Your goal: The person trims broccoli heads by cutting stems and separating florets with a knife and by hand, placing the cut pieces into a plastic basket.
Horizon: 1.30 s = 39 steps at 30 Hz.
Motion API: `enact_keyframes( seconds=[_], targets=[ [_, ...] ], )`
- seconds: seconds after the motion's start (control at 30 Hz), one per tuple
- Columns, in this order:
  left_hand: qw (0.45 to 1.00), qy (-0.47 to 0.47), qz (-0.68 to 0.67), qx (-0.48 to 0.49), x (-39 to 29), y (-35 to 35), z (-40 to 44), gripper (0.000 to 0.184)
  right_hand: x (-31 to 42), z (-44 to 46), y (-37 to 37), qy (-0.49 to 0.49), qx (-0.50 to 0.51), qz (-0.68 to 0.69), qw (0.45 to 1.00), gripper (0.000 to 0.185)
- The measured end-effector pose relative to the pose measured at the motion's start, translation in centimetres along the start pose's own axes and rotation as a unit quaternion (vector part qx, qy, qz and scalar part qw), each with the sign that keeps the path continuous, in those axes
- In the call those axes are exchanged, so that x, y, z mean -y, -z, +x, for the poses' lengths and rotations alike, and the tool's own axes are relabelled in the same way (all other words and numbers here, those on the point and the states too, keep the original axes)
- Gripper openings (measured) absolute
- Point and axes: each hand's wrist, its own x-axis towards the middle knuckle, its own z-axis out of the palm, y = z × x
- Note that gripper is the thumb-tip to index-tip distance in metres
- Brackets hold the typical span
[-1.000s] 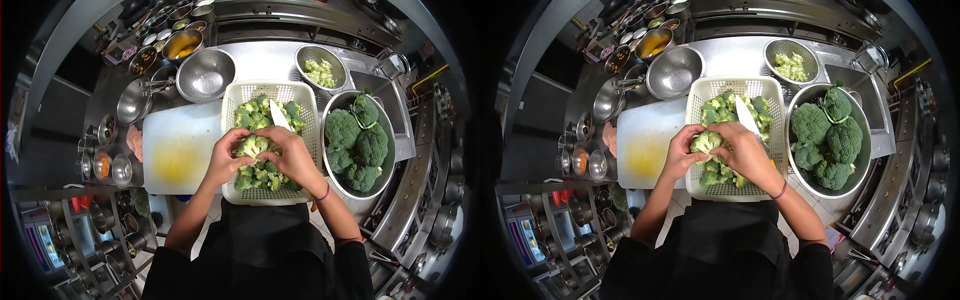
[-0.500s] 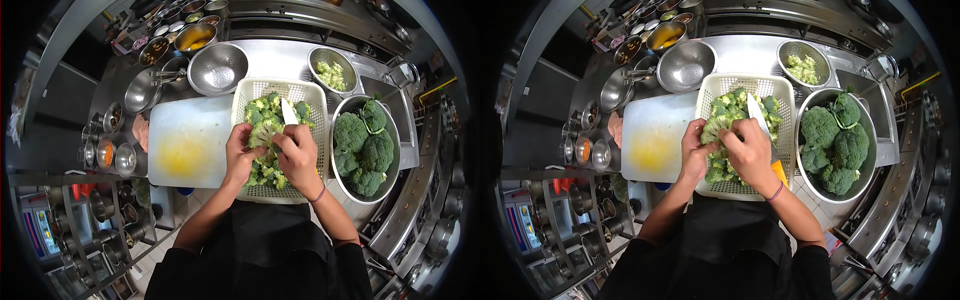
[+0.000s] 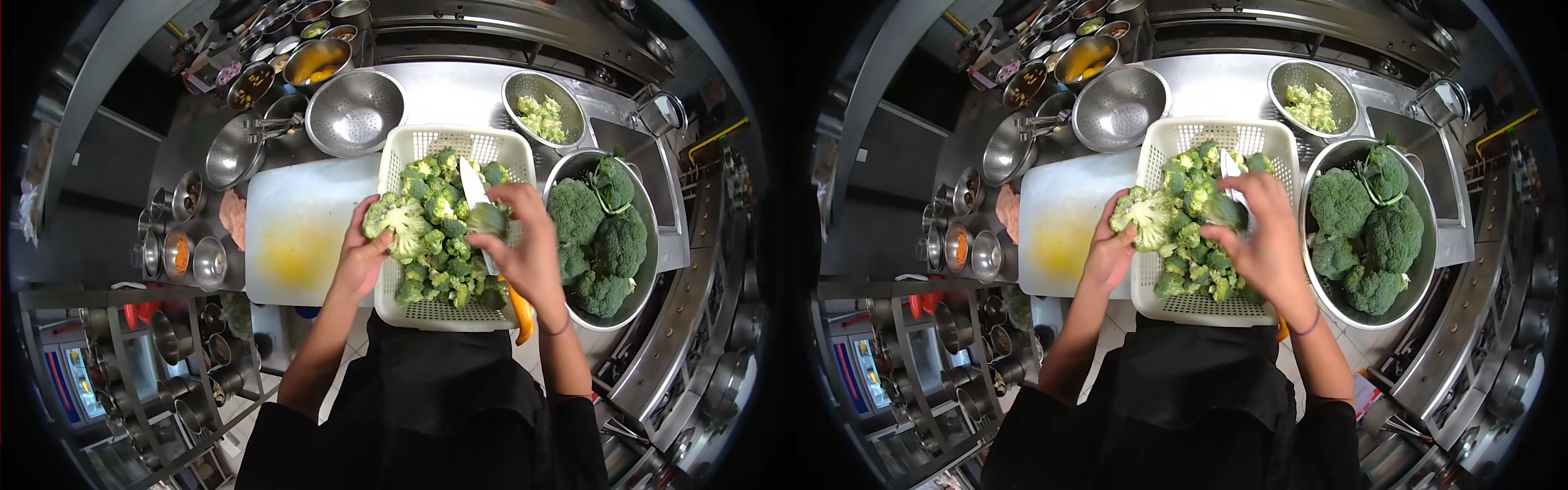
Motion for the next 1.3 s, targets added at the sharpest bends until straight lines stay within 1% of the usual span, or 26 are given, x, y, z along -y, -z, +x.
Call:
enact_keyframes(
  seconds=[0.07, 0.1, 0.13, 0.2, 0.23, 0.27, 0.37, 0.5, 0.57, 0.6, 0.67, 0.7, 0.77, 0.8, 0.83, 0.87, 0.9, 0.93, 0.97, 1.0, 1.03, 1.07, 1.13, 1.17, 1.23, 1.3],
  targets=[
    [0.999, -0.007, -0.02, 0.027, 0.4, -0.7, -0.4, 0.065, -0.2, -0.5, -2.1, -0.051, -0.019, 0.031, 0.998, 0.063],
    [0.998, -0.022, -0.022, 0.05, 0.5, -1.1, -0.5, 0.076, -0.9, -1.4, -3.8, -0.123, 0.005, 0.161, 0.979, 0.07],
    [0.998, -0.019, -0.025, 0.049, 0.5, -1.6, -0.7, 0.076, -1.3, -2.0, -5.5, -0.203, 0.032, 0.347, 0.915, 0.073],
    [0.987, -0.06, 0.004, 0.146, 0.3, -2.5, -0.9, 0.081, -1.8, -3.0, -7.8, -0.242, 0.067, 0.449, 0.857, 0.074],
    [0.984, -0.063, 0.006, 0.164, 0.6, -2.1, -0.7, 0.08, -1.3, -2.7, -7.5, -0.279, 0.105, 0.49, 0.819, 0.07],
    [0.985, -0.061, 0.007, 0.164, 0.8, -1.9, -0.7, 0.08, -1.5, -2.6, -7.7, -0.28, 0.105, 0.49, 0.818, 0.07],
    [0.987, -0.082, 0.091, 0.104, 0.9, -2.2, -0.8, 0.065, -1.2, -2.0, -7.2, -0.188, 0.125, 0.367, 0.903, 0.06],
    [0.965, -0.141, 0.191, 0.114, 0.6, -2.3, -0.2, 0.065, -0.7, -1.3, -6.4, -0.206, 0.138, 0.332, 0.91, 0.056],
    [0.946, -0.18, 0.254, 0.094, 0.3, -2.7, -0.3, 0.064, -0.5, -1.3, -6.4, -0.115, 0.061, 0.187, 0.974, 0.046],
    [0.946, -0.18, 0.254, 0.094, 0.3, -2.7, -0.2, 0.064, -0.5, -1.3, -6.5, -0.116, 0.06, 0.187, 0.974, 0.046],
    [0.883, -0.25, 0.392, 0.063, 0.4, -2.1, -0.1, 0.07, -0.7, -1.4, -6.8, -0.087, 0.0, 0.189, 0.978, 0.044],
    [0.883, -0.249, 0.392, 0.063, 0.6, -1.6, 0.1, 0.07, -0.7, -1.4, -6.8, -0.088, 0.0, 0.189, 0.978, 0.044],
    [0.907, -0.225, 0.356, -0.017, 0.9, -0.4, 0.7, 0.06, -0.7, -1.3, -6.6, -0.061, -0.017, 0.187, 0.98, 0.044],
    [0.907, -0.224, 0.356, -0.015, 0.5, -0.5, 0.6, 0.06, -0.8, -1.1, -6.4, -0.062, -0.019, 0.186, 0.98, 0.044],
    [0.972, -0.129, 0.195, -0.032, -0.1, -0.6, 0.3, 0.052, -1.0, -0.9, -6.2, -0.054, -0.016, 0.167, 0.984, 0.046],
    [0.998, -0.029, 0.027, -0.05, -0.4, -0.7, 0.1, 0.044, -1.2, -0.7, -6.1, -0.045, -0.014, 0.149, 0.988, 0.048],
    [0.997, -0.011, 0.029, -0.065, -0.5, -0.5, 0.0, 0.035, -1.2, -0.5, -5.8, -0.045, -0.014, 0.15, 0.988, 0.048],
    [0.997, -0.011, 0.03, -0.067, -0.3, 0.4, 0.0, 0.035, -1.1, -0.4, -5.4, -0.042, -0.015, 0.082, 0.996, 0.054],
    [0.999, 0.028, -0.018, -0.027, 0.0, 1.9, 0.2, 0.036, -1.3, -0.4, -5.1, -0.038, -0.016, 0.014, 0.999, 0.06],
    [0.996, 0.065, -0.067, 0.013, 0.2, 2.8, 0.3, 0.038, -1.8, -0.9, -4.6, -0.037, -0.014, 0.015, 0.999, 0.06],
    [0.996, 0.067, -0.032, -0.057, 0.1, 1.6, -0.1, 0.04, -2.3, -2.0, -3.9, -0.083, 0.029, -0.019, 0.996, 0.063],
    [0.995, 0.066, -0.034, -0.063, 0.2, 1.7, -0.2, 0.04, -2.6, -3.3, -3.3, -0.127, 0.074, -0.052, 0.988, 0.066],
    [0.985, 0.079, -0.147, -0.037, 0.2, 2.1, -0.2, 0.04, -4.0, -7.0, -3.4, -0.197, 0.131, -0.098, 0.967, 0.066],
    [0.974, 0.08, -0.207, 0.04, 0.8, 3.3, 0.0, 0.047, -4.2, -8.4, -3.6, -0.194, 0.136, -0.099, 0.966, 0.066],
    [0.964, 0.071, -0.25, 0.055, 1.0, 3.2, 0.0, 0.048, -4.5, -10.9, -3.7, -0.17, 0.134, -0.185, 0.959, 0.064],
    [0.947, 0.061, -0.301, 0.097, 1.6, 2.9, 0.4, 0.049, -5.1, -11.6, -3.7, -0.198, 0.118, -0.18, 0.956, 0.064]
  ],
)
